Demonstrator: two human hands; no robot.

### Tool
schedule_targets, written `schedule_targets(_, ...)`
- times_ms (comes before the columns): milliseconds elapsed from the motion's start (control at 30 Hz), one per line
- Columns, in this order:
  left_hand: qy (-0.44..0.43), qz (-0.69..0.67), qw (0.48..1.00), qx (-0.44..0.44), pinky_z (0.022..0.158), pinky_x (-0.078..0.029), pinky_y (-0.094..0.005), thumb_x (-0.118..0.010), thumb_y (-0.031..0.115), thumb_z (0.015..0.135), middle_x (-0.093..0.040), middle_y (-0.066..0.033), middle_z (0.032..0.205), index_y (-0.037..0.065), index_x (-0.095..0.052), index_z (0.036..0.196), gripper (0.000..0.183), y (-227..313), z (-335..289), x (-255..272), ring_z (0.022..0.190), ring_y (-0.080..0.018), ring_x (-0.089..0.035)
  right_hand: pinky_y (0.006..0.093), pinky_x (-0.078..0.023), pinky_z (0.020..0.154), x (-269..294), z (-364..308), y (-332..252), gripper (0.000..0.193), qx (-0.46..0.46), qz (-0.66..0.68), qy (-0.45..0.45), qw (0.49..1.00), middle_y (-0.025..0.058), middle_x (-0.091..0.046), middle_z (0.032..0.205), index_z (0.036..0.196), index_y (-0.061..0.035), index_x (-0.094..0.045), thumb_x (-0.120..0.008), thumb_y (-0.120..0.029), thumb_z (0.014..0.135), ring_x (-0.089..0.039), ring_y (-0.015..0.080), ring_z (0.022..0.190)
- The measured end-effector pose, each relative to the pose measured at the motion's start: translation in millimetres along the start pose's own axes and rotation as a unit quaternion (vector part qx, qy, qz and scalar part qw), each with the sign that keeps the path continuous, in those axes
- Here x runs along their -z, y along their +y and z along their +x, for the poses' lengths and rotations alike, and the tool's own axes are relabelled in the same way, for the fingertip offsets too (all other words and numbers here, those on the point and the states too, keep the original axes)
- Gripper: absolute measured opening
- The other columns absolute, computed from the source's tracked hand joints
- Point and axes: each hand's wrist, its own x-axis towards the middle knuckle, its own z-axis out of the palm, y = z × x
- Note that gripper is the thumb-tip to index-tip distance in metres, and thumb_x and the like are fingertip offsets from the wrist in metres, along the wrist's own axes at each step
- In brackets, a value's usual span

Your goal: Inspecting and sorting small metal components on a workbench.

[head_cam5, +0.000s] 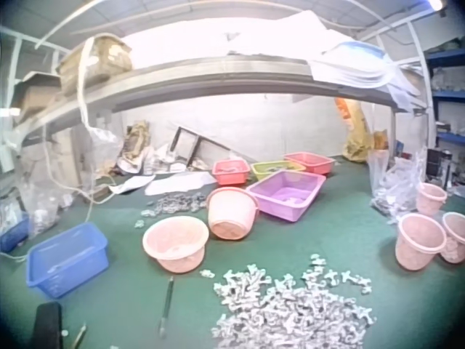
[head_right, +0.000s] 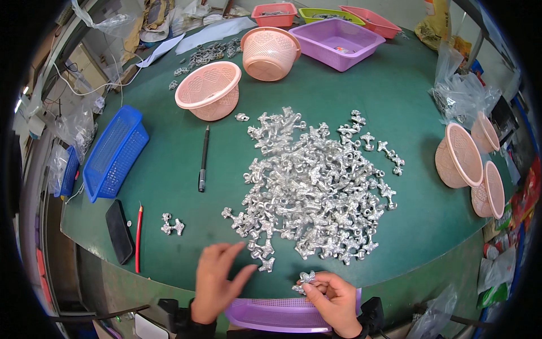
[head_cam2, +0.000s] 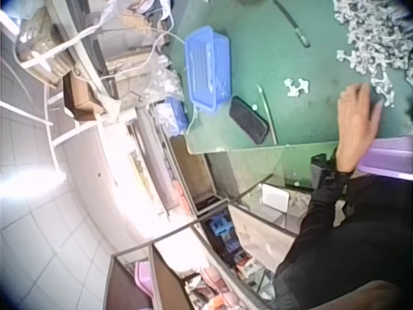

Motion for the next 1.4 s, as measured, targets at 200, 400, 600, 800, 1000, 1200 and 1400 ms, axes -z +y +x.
schedule_targets(200,-0.1,-0.016,0.994,-0.045,0.062,-0.035,-0.0312,-0.063,0.013,0.061,-0.045,-0.0093,0.084,0.005,-0.052,0.093,0.035,9.7,-3.2,-11.9,0.072,-0.0237,-0.042,0.0201,-0.044,0.055,3.7,-1.5,-3.8,0.014,-0.027,0.029,-0.015,0.999,0.0109,-0.055,0.077,0.087,0.0051,-0.048,-0.051,0.004,0.073,-0.053,0.0107,0.065)
schedule_targets(400,-0.007,-0.05,0.999,-0.002,0.06,-0.036,-0.0295,-0.064,0.008,0.056,-0.047,-0.0077,0.085,0.006,-0.056,0.084,0.029,25.0,-15.5,-2.6,0.073,-0.0213,-0.043,0.0213,-0.045,0.061,2.3,-0.4,-11.2,0.022,-0.106,0.079,-0.04,0.99,0.0106,-0.055,0.079,0.096,0.0041,-0.046,-0.049,0.004,0.074,-0.054,0.0126,0.068)
schedule_targets(600,0.014,-0.254,0.967,0.014,0.05,-0.038,-0.0221,-0.058,0.0,0.065,-0.052,-0.0093,0.07,-0.001,-0.054,0.083,0.019,42.6,-21.3,-7.1,0.055,-0.0167,-0.048,0.0243,-0.045,0.068,-12.6,-11.7,-10.5,0.029,-0.14,0.073,-0.105,0.982,0.0131,-0.055,0.081,0.1,0.006,-0.043,-0.05,0.007,0.072,-0.055,0.0161,0.075)
schedule_targets(800,-0.088,-0.367,0.915,0.143,0.061,-0.042,-0.0234,-0.05,0.004,0.074,-0.053,-0.009,0.076,-0.002,-0.05,0.096,0.023,42.0,-25.9,-8.0,0.065,-0.0157,-0.052,0.0245,-0.045,0.069,-15.7,-16.0,-13.5,0.03,-0.106,0.033,-0.105,0.988,0.0135,-0.054,0.083,0.1,0.0059,-0.044,-0.049,0.009,0.071,-0.055,0.0161,0.077)
schedule_targets(1000,-0.089,-0.438,0.879,0.166,0.059,-0.041,-0.0197,-0.051,-0.001,0.073,-0.054,-0.0101,0.076,-0.005,-0.053,0.088,0.016,36.6,-27.9,-14.8,0.067,-0.0119,-0.052,0.0249,-0.045,0.07,-17.0,-17.8,-15.3,0.029,-0.098,0.071,-0.095,0.988,0.0141,-0.053,0.087,0.099,0.0068,-0.044,-0.049,0.009,0.071,-0.054,0.0169,0.079)
schedule_targets(1200,-0.089,-0.482,0.851,0.188,0.06,-0.041,-0.0211,-0.049,-0.001,0.074,-0.053,-0.0098,0.077,-0.005,-0.053,0.088,0.014,36.3,-30.2,-15.3,0.068,-0.012,-0.052,0.0263,-0.046,0.069,-13.4,-19.1,-16.4,0.028,-0.129,0.075,-0.103,0.983,0.0145,-0.053,0.087,0.099,0.0075,-0.044,-0.048,0.009,0.072,-0.055,0.018,0.078)
schedule_targets(1400,-0.091,-0.516,0.823,0.217,0.061,-0.042,-0.0204,-0.048,0.001,0.076,-0.054,-0.0078,0.077,-0.005,-0.053,0.089,0.014,35.4,-31.6,-17.1,0.069,-0.0109,-0.052,0.0257,-0.046,0.068,-15.0,-19.3,-21.2,0.031,-0.134,0.114,-0.108,0.979,0.0147,-0.054,0.086,0.1,0.0074,-0.043,-0.049,0.01,0.07,-0.055,0.0189,0.078)
